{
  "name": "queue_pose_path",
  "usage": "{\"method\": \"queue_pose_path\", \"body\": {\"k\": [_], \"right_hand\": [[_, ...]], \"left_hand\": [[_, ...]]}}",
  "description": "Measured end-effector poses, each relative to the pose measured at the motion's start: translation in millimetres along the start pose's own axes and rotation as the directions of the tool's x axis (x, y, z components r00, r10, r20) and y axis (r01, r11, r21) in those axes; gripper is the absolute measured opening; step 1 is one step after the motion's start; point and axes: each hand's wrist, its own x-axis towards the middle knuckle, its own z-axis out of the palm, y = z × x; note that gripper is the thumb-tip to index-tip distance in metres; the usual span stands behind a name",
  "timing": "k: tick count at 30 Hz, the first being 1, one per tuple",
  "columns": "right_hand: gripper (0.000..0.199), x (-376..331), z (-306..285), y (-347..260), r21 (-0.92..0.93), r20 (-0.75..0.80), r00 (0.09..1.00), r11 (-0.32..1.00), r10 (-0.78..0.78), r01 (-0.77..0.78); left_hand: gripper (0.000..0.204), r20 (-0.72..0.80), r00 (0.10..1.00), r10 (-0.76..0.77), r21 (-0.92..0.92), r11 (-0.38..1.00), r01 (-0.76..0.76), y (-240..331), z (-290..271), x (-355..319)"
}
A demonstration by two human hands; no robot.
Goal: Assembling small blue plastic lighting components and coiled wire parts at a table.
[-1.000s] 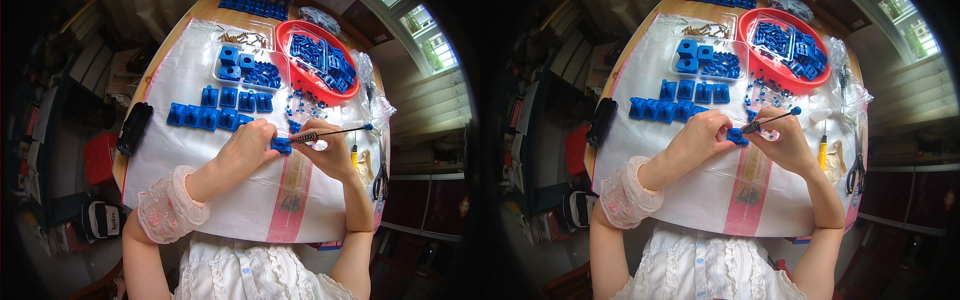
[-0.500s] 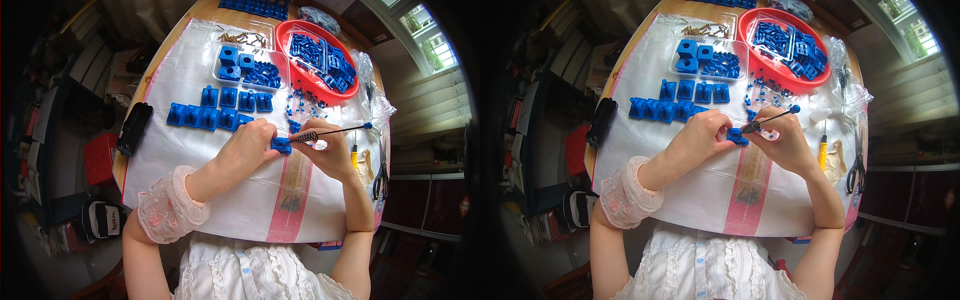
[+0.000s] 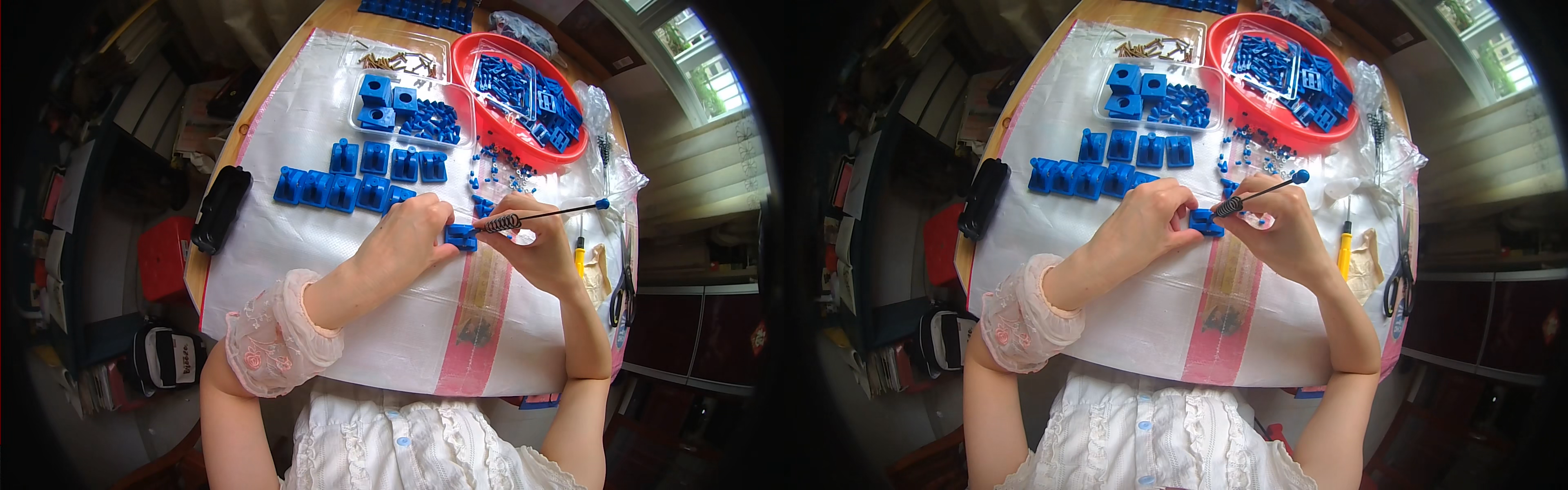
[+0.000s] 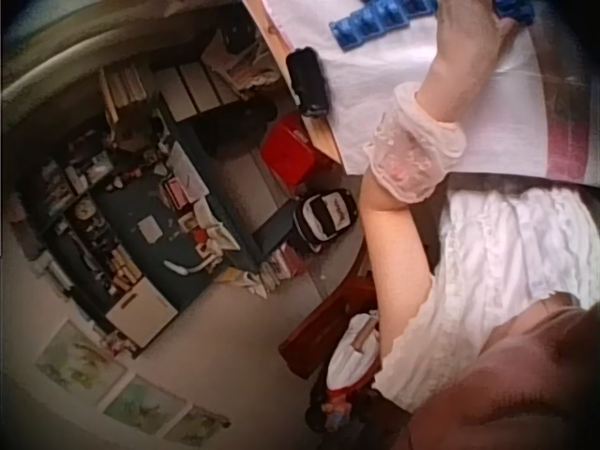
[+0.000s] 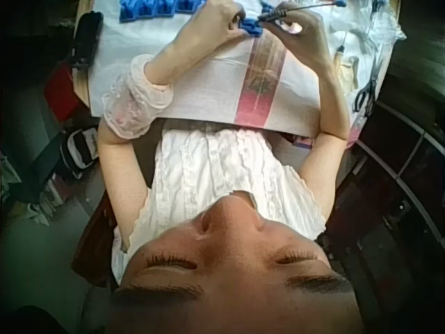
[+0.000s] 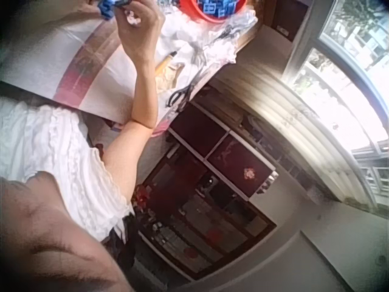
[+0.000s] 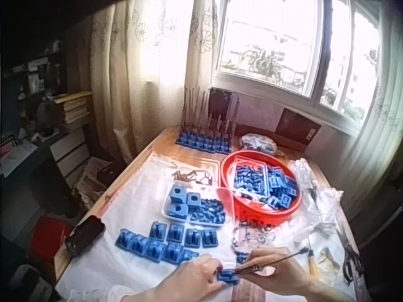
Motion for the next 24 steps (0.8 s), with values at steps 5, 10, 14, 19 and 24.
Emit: {"method": "queue_pose_path", "body": {"k": [5, 10, 14, 19, 24], "right_hand": [[0.018, -0.3, -0.2, 1.6, -0.02, 0.0, 1.0, 1.0, -0.014, 0.014], [0.017, -0.7, -0.5, 2.7, -0.01, 0.002, 1.0, 1.0, -0.008, 0.008], [0.017, -0.8, 0.3, 2.6, -0.002, -0.001, 1.0, 1.0, -0.004, 0.004], [0.016, -1.3, 0.2, 2.4, 0.012, 0.001, 1.0, 1.0, 0.019, -0.019], [0.015, -1.4, 0.1, 2.0, 0.001, 0.0, 1.0, 1.0, 0.017, -0.017]], "left_hand": [[0.038, -0.001, 1.0, -0.004, 0.002, 1.0, 0.004, 0.7, -0.2, 0.1], [0.039, -0.001, 1.0, 0.003, 0.008, 1.0, -0.003, -0.4, 0.7, 0.3], [0.039, -0.006, 1.0, 0.005, -0.001, 1.0, -0.005, -1.2, 0.8, -0.2], [0.039, -0.011, 1.0, 0.0, -0.009, 1.0, 0.0, 0.9, -0.2, 0.1], [0.038, -0.008, 1.0, -0.003, -0.004, 1.0, 0.003, 0.4, 0.2, 0.1]]}}
